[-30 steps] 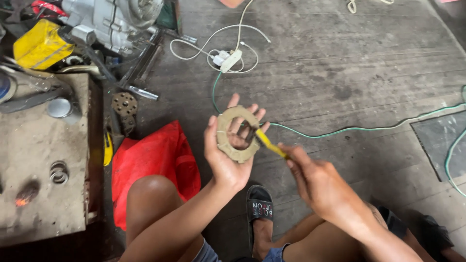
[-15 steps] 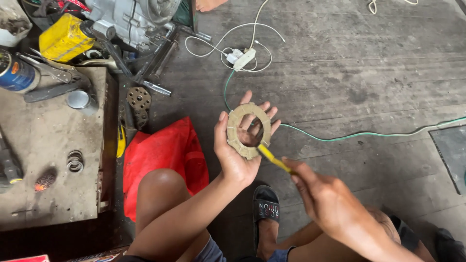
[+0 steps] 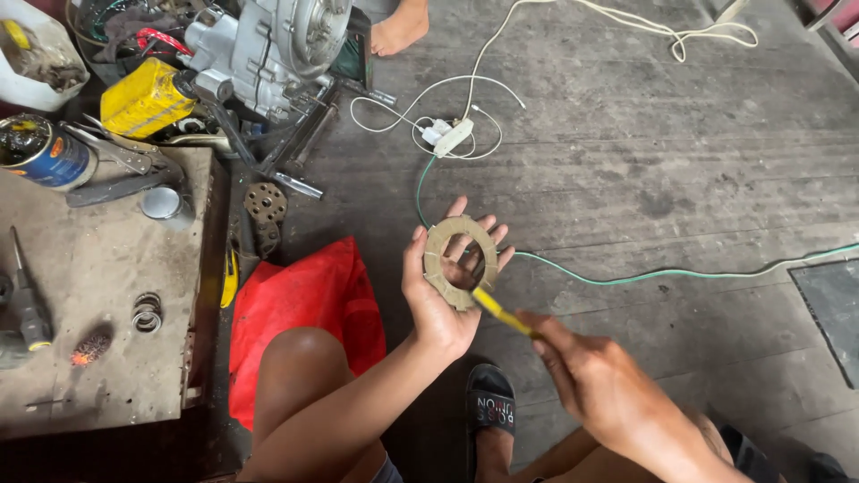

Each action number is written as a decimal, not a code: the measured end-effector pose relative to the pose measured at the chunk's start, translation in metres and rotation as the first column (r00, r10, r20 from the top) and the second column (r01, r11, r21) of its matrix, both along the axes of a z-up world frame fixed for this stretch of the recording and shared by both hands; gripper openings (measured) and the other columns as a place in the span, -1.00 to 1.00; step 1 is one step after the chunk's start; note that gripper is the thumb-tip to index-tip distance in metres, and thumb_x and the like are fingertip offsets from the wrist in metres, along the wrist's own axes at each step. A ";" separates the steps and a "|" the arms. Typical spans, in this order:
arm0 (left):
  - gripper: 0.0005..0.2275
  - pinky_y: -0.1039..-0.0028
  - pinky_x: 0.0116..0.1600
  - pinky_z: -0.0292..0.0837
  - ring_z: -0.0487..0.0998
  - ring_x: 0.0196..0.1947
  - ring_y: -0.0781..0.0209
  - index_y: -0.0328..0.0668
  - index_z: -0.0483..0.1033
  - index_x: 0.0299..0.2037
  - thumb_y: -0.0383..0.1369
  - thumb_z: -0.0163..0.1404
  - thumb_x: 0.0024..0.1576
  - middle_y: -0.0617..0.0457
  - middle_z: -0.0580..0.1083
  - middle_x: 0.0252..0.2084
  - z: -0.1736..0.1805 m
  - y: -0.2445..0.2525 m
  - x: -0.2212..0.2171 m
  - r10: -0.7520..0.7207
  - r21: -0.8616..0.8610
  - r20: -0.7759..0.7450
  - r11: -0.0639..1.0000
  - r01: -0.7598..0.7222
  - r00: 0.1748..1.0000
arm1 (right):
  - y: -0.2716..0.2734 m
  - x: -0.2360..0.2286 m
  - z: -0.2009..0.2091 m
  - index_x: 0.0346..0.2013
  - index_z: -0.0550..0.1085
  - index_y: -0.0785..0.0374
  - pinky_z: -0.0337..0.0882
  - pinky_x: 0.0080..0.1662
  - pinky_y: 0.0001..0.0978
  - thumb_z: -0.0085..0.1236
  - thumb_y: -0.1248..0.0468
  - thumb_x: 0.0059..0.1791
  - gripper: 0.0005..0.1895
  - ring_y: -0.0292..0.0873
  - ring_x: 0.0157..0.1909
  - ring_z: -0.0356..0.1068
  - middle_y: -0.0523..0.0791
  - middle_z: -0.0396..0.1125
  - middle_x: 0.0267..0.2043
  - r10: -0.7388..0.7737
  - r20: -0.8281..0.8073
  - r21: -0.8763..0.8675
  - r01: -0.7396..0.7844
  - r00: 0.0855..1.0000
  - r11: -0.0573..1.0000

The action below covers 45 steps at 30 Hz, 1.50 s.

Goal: The person holds a circular mechanical part in their left hand and uses a yellow-handled brush in their right hand to scrub the inner and outer surfaces. The person rotates the part to clean different sections while sitting on the floor.

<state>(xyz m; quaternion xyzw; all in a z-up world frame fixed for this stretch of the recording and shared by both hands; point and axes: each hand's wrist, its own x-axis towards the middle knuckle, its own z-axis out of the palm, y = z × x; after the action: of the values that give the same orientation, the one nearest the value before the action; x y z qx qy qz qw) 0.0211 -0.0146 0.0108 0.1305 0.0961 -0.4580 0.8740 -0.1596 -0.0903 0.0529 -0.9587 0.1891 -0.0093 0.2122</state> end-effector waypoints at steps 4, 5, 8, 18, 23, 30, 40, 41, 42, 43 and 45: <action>-0.36 -0.12 0.33 0.31 0.44 0.22 -0.27 -0.17 0.33 0.38 0.02 -0.24 0.15 -0.35 0.41 0.17 0.000 -0.002 -0.002 0.003 -0.002 -0.005 1.000 -0.003 1.000 | -0.008 0.001 0.002 0.24 0.39 -0.06 0.42 -0.41 -0.27 -0.08 0.14 0.08 -0.59 -0.11 -0.63 0.45 -0.15 0.49 -0.51 -0.029 0.012 -0.031 0.029 1.000 0.999; -0.37 -0.10 0.34 0.32 0.44 0.23 -0.27 -0.16 0.35 0.37 0.02 -0.24 0.15 -0.35 0.41 0.18 0.001 -0.002 -0.001 0.001 0.007 -0.018 1.000 -0.001 1.000 | -0.011 0.001 -0.001 0.24 0.39 0.01 0.43 -0.45 -0.24 -0.06 0.20 0.07 -0.59 -0.14 -0.64 0.49 -0.15 0.52 -0.47 -0.005 0.047 -0.047 0.007 0.999 0.999; -0.39 -0.08 0.32 0.33 0.43 0.25 -0.26 -0.13 0.38 0.34 0.02 -0.23 0.14 -0.36 0.40 0.22 0.007 -0.001 0.002 0.008 0.008 -0.043 1.000 -0.008 0.999 | -0.007 0.002 -0.002 0.23 0.41 0.01 0.39 -0.50 -0.29 -0.04 0.20 0.07 -0.59 -0.20 -0.67 0.39 -0.18 0.42 -0.55 0.025 0.059 -0.032 -0.023 0.998 0.999; -0.43 0.03 0.21 0.44 0.50 0.16 -0.15 -0.07 0.45 0.30 0.04 -0.24 0.18 -0.19 0.48 0.08 0.019 0.015 -0.008 -0.009 0.038 -0.002 0.999 0.009 1.000 | -0.005 -0.002 0.024 0.21 0.53 -0.11 0.28 -0.49 -0.52 0.02 0.17 0.06 -0.59 -0.31 -0.68 0.07 -0.25 0.19 -0.66 0.063 0.022 0.072 -0.064 0.998 0.995; -0.39 0.13 -0.01 0.56 0.57 -0.01 -0.12 -0.16 0.47 0.30 0.09 -0.18 0.19 -0.25 0.52 -0.01 0.008 0.022 -0.031 -0.058 -0.041 -0.036 0.998 0.057 0.998 | 0.004 -0.006 0.031 0.20 0.51 -0.09 0.31 -0.48 -0.49 0.01 0.16 0.05 -0.60 -0.28 -0.68 0.10 -0.26 0.34 -0.60 0.184 0.055 0.089 -0.188 0.981 0.978; -0.36 -0.01 0.03 0.54 0.49 0.18 -0.28 -0.22 0.46 0.29 0.10 -0.20 0.16 -0.39 0.43 0.15 0.028 0.051 -0.041 -0.037 0.008 -0.055 0.999 0.037 0.998 | 0.000 -0.027 0.034 0.20 0.54 -0.10 0.17 -0.54 -0.45 0.02 0.16 0.06 -0.60 -0.27 -0.72 -0.06 -0.22 0.06 -0.74 0.187 0.047 0.079 -0.190 0.981 0.979; -0.39 0.05 0.10 0.49 0.50 0.14 -0.18 -0.18 0.47 0.26 0.08 -0.23 0.16 -0.29 0.45 0.06 0.063 0.055 -0.064 -0.043 0.071 0.023 0.997 0.041 0.999 | -0.011 -0.046 0.047 0.16 0.57 -0.23 0.37 -0.43 -0.53 0.03 0.11 0.04 -0.60 -0.28 -0.66 0.18 -0.25 0.30 -0.69 0.101 0.003 0.104 -0.101 0.995 0.990; -0.42 0.07 0.05 0.51 0.52 0.06 -0.13 -0.20 0.48 0.23 0.06 -0.22 0.17 -0.27 0.46 0.02 0.068 0.054 -0.067 -0.038 0.091 0.052 0.995 0.033 0.998 | -0.010 -0.047 0.048 0.17 0.56 -0.17 0.41 -0.39 -0.53 0.01 0.12 0.04 -0.60 -0.31 -0.62 0.30 -0.30 0.45 -0.52 0.134 0.070 0.118 -0.142 0.988 0.983; -0.44 0.10 0.00 0.53 0.54 -0.02 -0.08 -0.22 0.49 0.20 0.03 -0.21 0.18 -0.25 0.48 -0.02 0.072 0.052 -0.071 -0.033 0.111 0.081 0.994 0.024 0.996 | -0.008 -0.049 0.050 0.17 0.55 -0.10 0.45 -0.35 -0.53 0.00 0.14 0.04 -0.60 -0.34 -0.59 0.42 -0.36 0.60 -0.35 0.166 0.137 0.129 -0.183 0.977 0.975; -0.44 0.10 0.00 0.53 0.54 -0.02 -0.08 -0.22 0.49 0.20 0.03 -0.21 0.18 -0.25 0.48 -0.02 0.072 0.053 -0.072 -0.031 0.112 0.083 0.993 0.021 0.996 | -0.014 -0.050 0.051 0.17 0.55 -0.10 0.45 -0.35 -0.53 0.00 0.14 0.04 -0.60 -0.34 -0.59 0.42 -0.36 0.60 -0.35 0.168 0.139 0.129 -0.186 0.976 0.974; -0.45 0.06 0.03 0.52 0.54 0.06 -0.19 -0.21 0.50 0.18 0.04 -0.21 0.17 -0.26 0.49 -0.04 0.073 0.055 -0.074 0.009 0.090 0.123 0.996 -0.021 0.992 | -0.026 -0.051 0.053 0.12 0.57 -0.08 0.49 -0.33 -0.49 0.09 0.18 0.00 -0.61 -0.34 -0.57 0.46 -0.35 0.67 -0.07 0.193 0.216 -0.003 -0.197 0.957 0.980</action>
<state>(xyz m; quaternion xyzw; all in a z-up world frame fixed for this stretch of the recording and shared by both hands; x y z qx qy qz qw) -0.0525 0.0404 0.0834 0.1972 0.0639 -0.4377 0.8749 -0.2107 -0.1162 0.1063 -0.9640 0.0696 -0.0903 0.2404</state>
